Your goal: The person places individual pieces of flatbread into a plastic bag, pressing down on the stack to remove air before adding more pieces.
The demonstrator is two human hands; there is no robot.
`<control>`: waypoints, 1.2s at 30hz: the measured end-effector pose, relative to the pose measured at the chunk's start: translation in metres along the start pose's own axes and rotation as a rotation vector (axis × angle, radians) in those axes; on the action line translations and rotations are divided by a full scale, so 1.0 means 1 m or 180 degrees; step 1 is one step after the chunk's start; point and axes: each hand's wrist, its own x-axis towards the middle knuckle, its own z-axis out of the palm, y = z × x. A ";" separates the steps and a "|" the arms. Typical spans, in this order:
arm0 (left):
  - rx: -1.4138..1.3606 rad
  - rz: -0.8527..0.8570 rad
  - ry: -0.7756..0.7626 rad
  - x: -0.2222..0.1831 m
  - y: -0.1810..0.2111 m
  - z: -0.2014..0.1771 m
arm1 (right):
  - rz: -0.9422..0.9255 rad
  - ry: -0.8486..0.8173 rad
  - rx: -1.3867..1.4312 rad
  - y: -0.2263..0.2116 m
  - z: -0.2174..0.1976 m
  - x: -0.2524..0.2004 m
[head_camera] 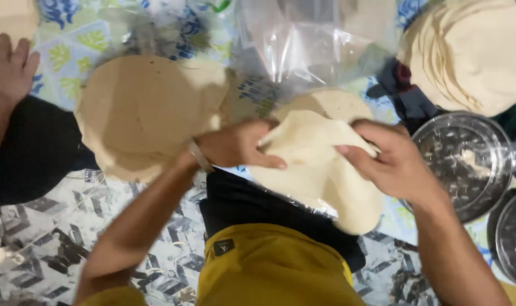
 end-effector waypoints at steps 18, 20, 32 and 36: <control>0.0075 -0.0800 0.1707 0.069 -0.077 0.068 | 0.2044 0.1162 -0.0885 0.133 -0.006 -0.042; -0.0194 -0.0396 0.2050 0.059 -0.077 0.077 | 0.1776 0.1249 -0.1065 0.148 -0.002 -0.052; 0.0104 -0.1069 0.1966 0.031 -0.063 0.085 | 0.1521 0.1629 -0.0842 0.139 0.007 -0.037; 0.1316 -0.0796 0.2412 0.050 -0.055 0.107 | 0.0904 0.1620 -0.1917 0.100 0.047 -0.050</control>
